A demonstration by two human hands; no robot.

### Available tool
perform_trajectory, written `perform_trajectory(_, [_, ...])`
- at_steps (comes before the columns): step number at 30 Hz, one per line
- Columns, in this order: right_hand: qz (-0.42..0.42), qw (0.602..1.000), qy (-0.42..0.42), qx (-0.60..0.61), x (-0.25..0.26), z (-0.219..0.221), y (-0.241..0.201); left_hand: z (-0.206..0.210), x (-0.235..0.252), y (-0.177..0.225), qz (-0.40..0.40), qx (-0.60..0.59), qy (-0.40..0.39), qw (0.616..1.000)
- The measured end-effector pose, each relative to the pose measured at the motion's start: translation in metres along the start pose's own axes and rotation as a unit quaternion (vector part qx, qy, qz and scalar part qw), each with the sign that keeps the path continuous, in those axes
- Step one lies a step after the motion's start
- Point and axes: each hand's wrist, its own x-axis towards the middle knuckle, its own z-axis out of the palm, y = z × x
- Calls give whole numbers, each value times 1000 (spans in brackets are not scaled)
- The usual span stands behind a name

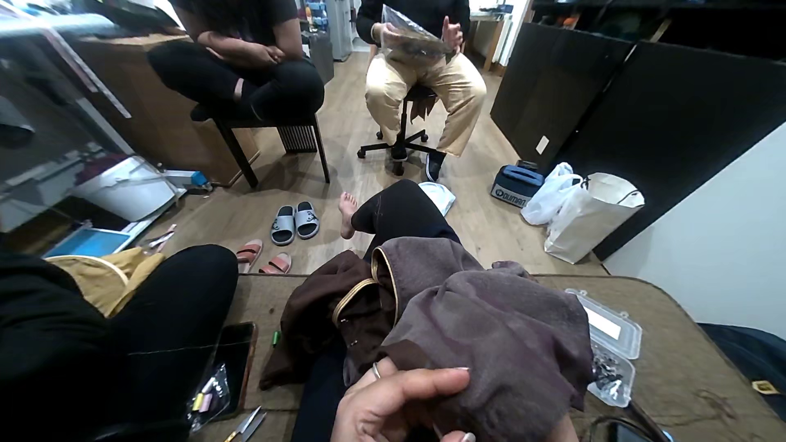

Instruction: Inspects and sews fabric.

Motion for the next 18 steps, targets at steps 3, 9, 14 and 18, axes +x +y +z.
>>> perform_trajectory(3, [15,1000,-2,13,-2,0,-1,-1,-1,1,-5,-9,4,1000])
perform_trajectory(9, [16,999,15,-29,-6,-1,0,0,0,4,-3,-10,38,999])
perform_trajectory(14, [16,999,19,-37,-4,3,-5,-1,0,2,-6,-16,39,999])
perform_trajectory(18, [16,999,19,-39,-4,1,-2,0,0,4,-10,-23,42,999])
